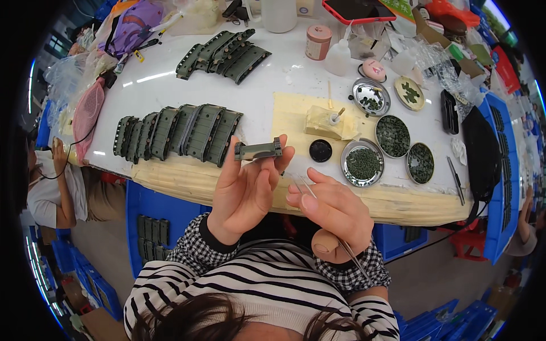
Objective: Assemble small plastic components of toy tank models at a manufacturing workbench.
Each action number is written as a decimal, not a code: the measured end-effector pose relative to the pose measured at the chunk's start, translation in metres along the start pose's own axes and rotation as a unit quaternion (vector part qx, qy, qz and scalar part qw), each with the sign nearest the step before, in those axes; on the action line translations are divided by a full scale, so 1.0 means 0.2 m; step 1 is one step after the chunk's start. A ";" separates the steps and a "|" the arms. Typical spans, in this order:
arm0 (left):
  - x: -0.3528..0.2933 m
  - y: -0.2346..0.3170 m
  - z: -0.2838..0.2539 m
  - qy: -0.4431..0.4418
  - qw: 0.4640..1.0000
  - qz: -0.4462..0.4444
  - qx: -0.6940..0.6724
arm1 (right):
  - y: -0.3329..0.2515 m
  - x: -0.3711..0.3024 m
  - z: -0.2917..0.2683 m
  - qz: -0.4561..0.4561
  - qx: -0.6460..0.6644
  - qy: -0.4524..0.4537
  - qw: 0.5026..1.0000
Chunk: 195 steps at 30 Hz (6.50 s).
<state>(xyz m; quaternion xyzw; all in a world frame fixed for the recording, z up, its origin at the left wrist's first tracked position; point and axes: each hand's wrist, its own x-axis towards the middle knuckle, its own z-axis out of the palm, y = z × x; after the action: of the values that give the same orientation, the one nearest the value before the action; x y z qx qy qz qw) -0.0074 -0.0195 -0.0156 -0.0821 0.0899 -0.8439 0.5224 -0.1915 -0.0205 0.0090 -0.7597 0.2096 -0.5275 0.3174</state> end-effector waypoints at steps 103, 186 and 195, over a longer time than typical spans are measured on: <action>-0.02 -0.03 0.02 0.091 0.995 0.019 -0.032 | 0.03 0.09 0.02 -0.013 -0.156 0.021 0.987; -0.11 -0.09 -0.04 0.113 0.791 0.098 0.593 | 0.09 0.15 -0.45 0.198 -0.254 0.008 0.947; -0.08 -0.13 0.02 0.084 0.734 0.204 0.642 | -0.01 0.11 -0.13 0.252 -0.121 -0.007 0.960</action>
<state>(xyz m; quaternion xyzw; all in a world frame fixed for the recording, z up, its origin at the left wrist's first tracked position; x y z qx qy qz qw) -0.0231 0.0056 -0.0071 0.3647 -0.4151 -0.5778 0.6007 -0.2079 -0.0408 0.0310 -0.7190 0.4540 -0.3957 0.3470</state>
